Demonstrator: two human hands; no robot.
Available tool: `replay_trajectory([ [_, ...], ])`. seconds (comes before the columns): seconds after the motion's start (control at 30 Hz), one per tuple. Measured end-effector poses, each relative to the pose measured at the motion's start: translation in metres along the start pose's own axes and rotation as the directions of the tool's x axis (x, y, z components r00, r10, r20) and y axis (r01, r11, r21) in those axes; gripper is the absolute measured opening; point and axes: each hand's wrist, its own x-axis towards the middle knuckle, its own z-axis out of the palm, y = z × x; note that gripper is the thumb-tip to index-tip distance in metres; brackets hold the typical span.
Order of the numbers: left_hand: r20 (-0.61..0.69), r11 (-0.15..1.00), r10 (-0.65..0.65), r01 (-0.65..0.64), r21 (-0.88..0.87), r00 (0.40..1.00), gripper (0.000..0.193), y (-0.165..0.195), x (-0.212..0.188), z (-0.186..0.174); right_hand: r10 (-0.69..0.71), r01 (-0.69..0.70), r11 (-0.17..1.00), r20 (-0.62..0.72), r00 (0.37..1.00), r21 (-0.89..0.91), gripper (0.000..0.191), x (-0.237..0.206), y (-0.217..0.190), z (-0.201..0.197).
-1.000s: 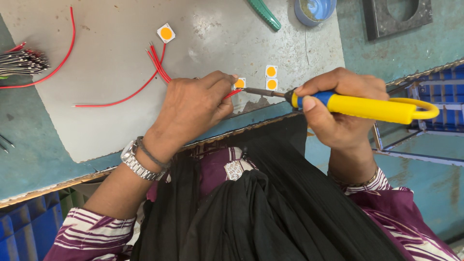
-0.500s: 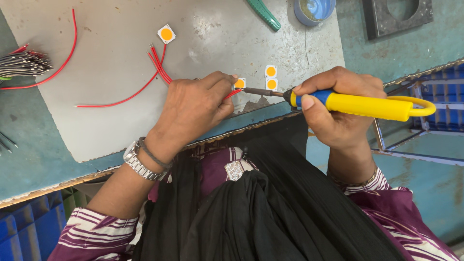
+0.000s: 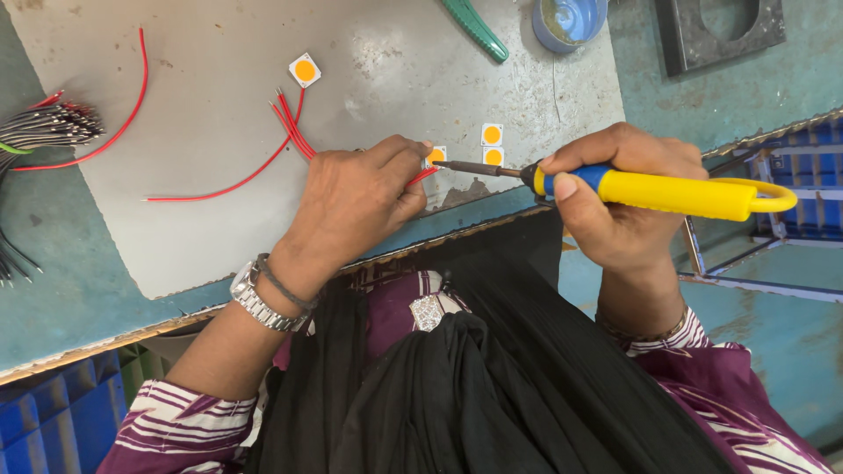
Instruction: The person solders red and black wires onto small LED chip modules at a workbench using a soldering iron, completing one module at a time and setting finished ones aside. They also dip stripped wire ends into a small container of paste before soldering and handle bundles of prepped wires.
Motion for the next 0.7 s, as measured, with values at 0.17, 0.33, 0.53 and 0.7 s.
replay_trajectory([
  [0.17, -0.002, 1.0, -0.009, 0.009, 0.002, 1.0, 0.026, -0.0001, -0.0005, -0.0005, 0.021, -0.021, 1.0, -0.003, 1.0, -0.004, 0.023, 0.0007, -0.0008, 0.0002],
  [0.33, -0.005, 1.0, -0.012, 0.013, 0.013, 1.0, 0.026, -0.0004, -0.0011, 0.0002, 0.016, -0.016, 1.0, 0.023, 1.0, -0.001, 0.023, 0.0002, -0.0007, 0.0018],
  [0.53, -0.015, 1.0, -0.015, 0.015, 0.011, 1.0, 0.025, 0.0006, -0.0004, 0.001, 0.001, -0.001, 1.0, 0.042, 0.999, -0.003, 0.022, 0.0025, -0.0018, 0.0035],
  [0.7, -0.016, 1.0, -0.006, 0.007, 0.019, 1.0, 0.023, 0.0019, 0.0018, -0.0004, -0.002, 0.002, 1.0, 0.039, 0.999, 0.001, 0.022, 0.0072, -0.005, 0.0015],
])
